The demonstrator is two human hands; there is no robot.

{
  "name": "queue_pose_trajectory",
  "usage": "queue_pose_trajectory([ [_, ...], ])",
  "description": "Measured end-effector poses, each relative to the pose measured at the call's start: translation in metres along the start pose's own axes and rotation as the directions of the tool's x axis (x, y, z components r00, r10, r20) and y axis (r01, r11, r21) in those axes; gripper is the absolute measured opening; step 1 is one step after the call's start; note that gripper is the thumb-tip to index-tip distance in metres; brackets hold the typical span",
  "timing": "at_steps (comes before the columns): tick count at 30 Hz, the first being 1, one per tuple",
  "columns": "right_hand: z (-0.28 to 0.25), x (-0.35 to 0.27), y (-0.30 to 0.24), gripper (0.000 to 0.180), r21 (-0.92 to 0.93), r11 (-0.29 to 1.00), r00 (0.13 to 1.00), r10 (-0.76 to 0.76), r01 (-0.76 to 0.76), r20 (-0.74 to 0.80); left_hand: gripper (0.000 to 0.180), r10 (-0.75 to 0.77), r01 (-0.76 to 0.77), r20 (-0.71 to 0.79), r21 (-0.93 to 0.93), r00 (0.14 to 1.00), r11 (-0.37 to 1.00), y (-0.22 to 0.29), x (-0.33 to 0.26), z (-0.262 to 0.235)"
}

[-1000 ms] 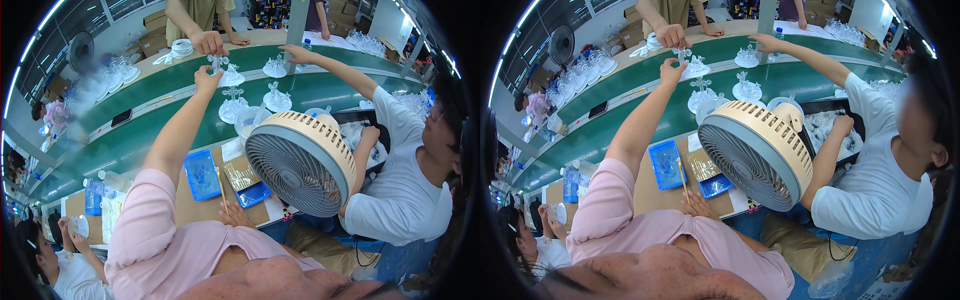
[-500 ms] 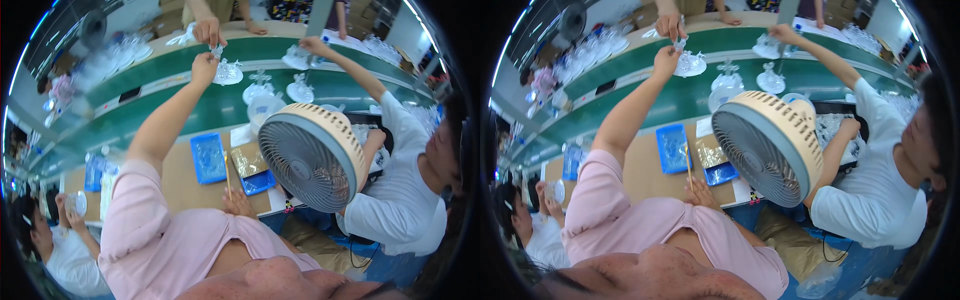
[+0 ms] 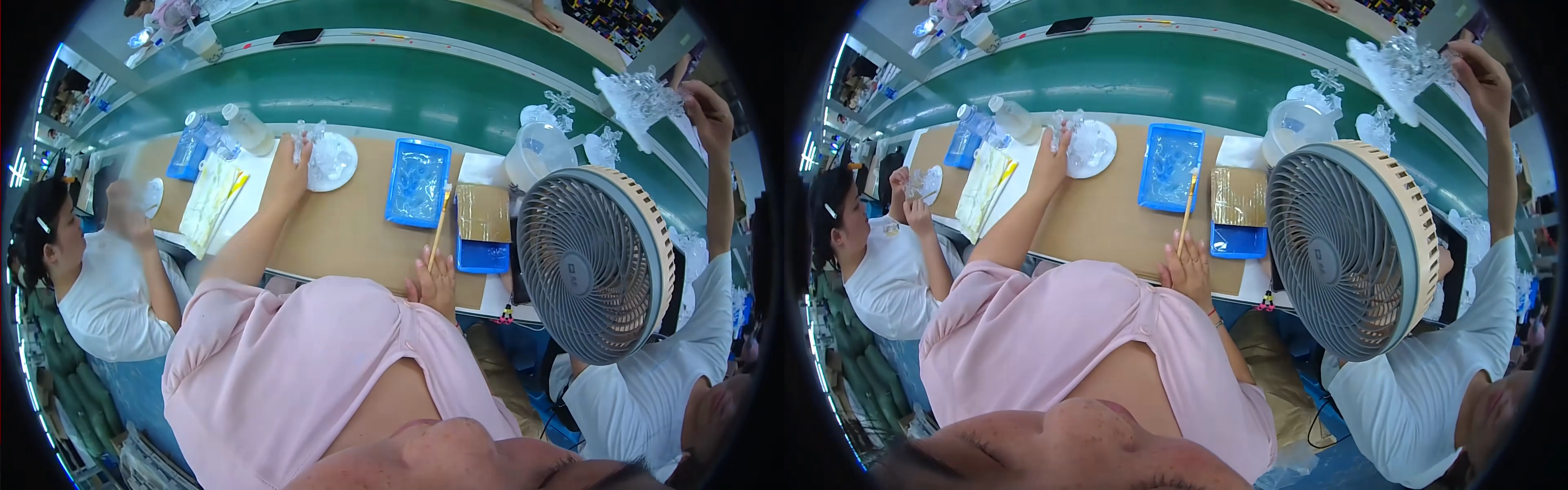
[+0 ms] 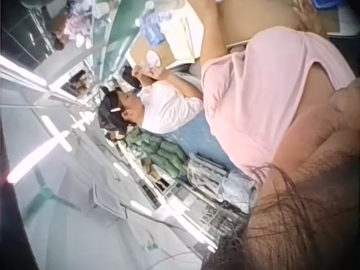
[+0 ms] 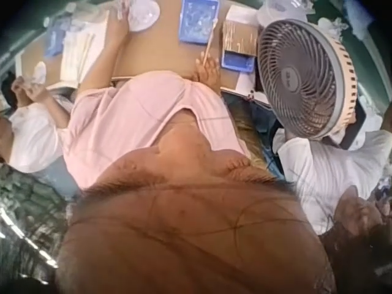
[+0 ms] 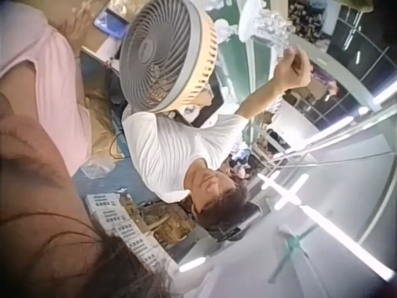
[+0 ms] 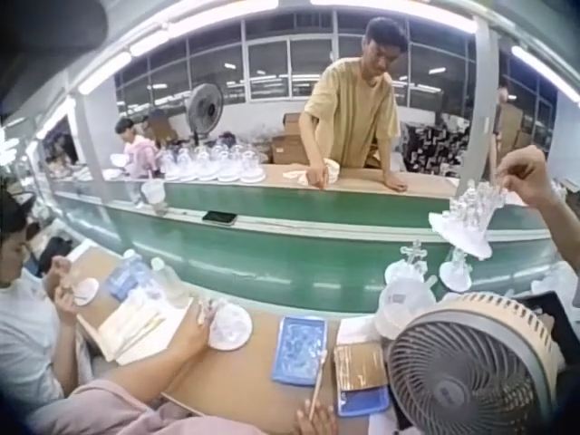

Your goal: Applying adhesive to a circular base and attaching decorative crystal components to assemble a light fixture.

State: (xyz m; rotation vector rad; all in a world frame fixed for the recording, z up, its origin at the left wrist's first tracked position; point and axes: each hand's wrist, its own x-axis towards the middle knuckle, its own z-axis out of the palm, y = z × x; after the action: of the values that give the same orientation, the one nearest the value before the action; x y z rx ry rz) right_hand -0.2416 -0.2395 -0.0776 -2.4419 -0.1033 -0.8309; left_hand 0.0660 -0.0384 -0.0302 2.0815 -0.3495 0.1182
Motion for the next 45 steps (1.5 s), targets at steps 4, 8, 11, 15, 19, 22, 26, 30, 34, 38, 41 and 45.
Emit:
queue_pose_trajectory([
  [4,-0.001,-0.005,-0.005,0.045,-0.035,0.999,0.999,-0.025,0.024,-0.038,0.063,0.186,-0.279,0.248,0.421,0.951,0.863,-0.045,0.000,-0.031],
  [8,-0.018,0.001,0.013,0.044,-0.109,0.994,0.997,-0.026,0.018,-0.072,0.057,0.246,-0.435,0.385,0.549,0.890,0.714,-0.013,0.030,-0.101],
  [11,-0.013,0.004,0.006,0.042,-0.114,0.993,0.997,-0.026,0.017,-0.075,0.045,0.546,-0.578,0.192,0.315,0.816,0.753,0.109,0.037,-0.099],
  [15,-0.016,0.001,-0.011,0.041,-0.050,0.998,0.998,0.034,-0.036,-0.047,0.061,0.741,-0.744,0.311,-0.134,0.595,0.654,0.233,0.026,-0.011],
  [19,-0.001,-0.001,-0.010,0.037,-0.111,0.993,0.998,-0.044,0.040,-0.033,0.068,0.766,-0.766,0.342,-0.170,0.544,0.620,0.271,-0.002,0.037],
  [22,-0.009,0.001,-0.014,0.036,-0.127,0.992,1.000,-0.008,0.005,-0.026,0.054,0.678,-0.731,0.432,-0.059,0.595,0.680,0.297,0.007,0.059],
  [26,-0.011,0.014,-0.025,0.035,-0.125,0.992,1.000,0.002,-0.005,-0.024,0.035,0.727,-0.744,0.363,-0.122,0.583,0.657,0.277,0.016,0.061],
  [30,-0.005,0.008,-0.020,0.035,-0.166,0.986,0.999,-0.036,0.033,-0.016,0.031,0.704,-0.707,0.407,-0.174,0.582,0.685,0.269,0.007,0.024],
  [34,-0.019,-0.002,-0.022,0.042,-0.047,0.996,0.997,-0.073,0.072,-0.019,0.022,0.834,-0.879,0.468,-0.211,0.292,0.427,0.243,-0.015,-0.031],
  [38,-0.036,0.016,-0.039,0.026,0.056,0.998,0.992,0.003,0.004,-0.123,0.018,0.914,-0.994,0.400,-0.103,-0.067,-0.028,0.192,-0.041,-0.093],
  [41,-0.045,0.030,-0.041,0.025,0.124,0.991,0.945,0.085,-0.047,-0.316,0.016,0.925,-0.986,0.362,-0.153,-0.117,-0.065,0.174,-0.069,-0.117],
  [45,-0.058,0.064,-0.037,0.030,0.175,0.979,0.907,0.164,-0.102,-0.389,0.016,0.938,-0.997,0.339,-0.043,-0.070,-0.059,0.147,-0.096,-0.131],
])
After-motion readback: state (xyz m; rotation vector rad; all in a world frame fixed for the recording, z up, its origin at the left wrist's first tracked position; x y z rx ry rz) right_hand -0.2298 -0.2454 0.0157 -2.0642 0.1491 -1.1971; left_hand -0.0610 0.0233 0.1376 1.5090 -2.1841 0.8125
